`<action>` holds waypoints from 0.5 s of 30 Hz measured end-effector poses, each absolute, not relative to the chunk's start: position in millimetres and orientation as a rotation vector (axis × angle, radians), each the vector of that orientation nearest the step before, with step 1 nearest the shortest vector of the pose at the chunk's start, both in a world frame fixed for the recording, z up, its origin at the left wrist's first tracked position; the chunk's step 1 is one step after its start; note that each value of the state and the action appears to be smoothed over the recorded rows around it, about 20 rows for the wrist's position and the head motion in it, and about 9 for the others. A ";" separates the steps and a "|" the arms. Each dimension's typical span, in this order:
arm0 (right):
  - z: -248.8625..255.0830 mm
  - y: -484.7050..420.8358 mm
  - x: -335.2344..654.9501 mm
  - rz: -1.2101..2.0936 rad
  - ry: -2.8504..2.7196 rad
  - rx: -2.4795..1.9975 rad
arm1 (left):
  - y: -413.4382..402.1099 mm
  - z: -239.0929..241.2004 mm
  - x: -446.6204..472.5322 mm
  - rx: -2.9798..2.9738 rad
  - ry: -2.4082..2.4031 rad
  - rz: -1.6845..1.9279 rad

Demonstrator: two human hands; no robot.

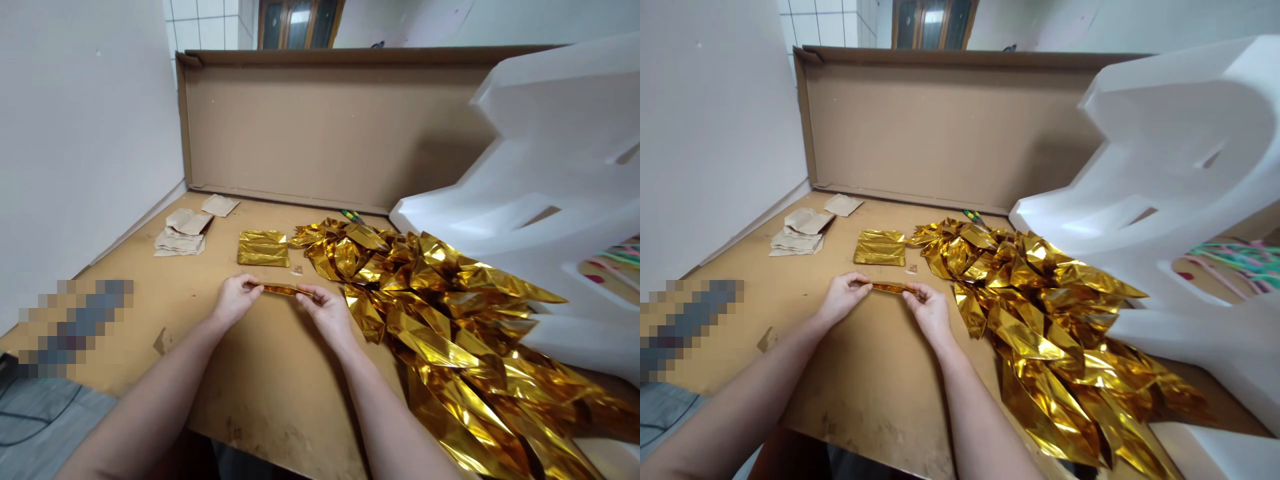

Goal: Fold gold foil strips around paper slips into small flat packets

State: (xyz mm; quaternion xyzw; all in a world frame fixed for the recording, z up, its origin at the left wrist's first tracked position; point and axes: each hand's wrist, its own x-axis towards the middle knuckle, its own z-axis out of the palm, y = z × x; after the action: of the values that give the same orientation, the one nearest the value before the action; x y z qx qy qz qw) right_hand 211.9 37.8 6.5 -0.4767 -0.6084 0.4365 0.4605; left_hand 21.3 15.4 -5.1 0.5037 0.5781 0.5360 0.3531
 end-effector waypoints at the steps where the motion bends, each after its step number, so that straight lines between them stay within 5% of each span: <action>1: 6.3 37.8 211.8 1.071 -1.504 -1.176 | 15.4 -5.2 21.2 1.304 1.506 1.389; 15: 5.8 37.5 209.9 0.997 -1.581 -1.263 | 16.0 -11.0 22.1 1.524 1.631 1.409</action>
State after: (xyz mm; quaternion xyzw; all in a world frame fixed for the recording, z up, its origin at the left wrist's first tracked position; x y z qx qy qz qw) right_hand 209.9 37.5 5.8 -0.5058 -0.6334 0.3994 0.4284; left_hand 22.1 16.0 -11.0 0.5594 0.5985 0.5170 0.2483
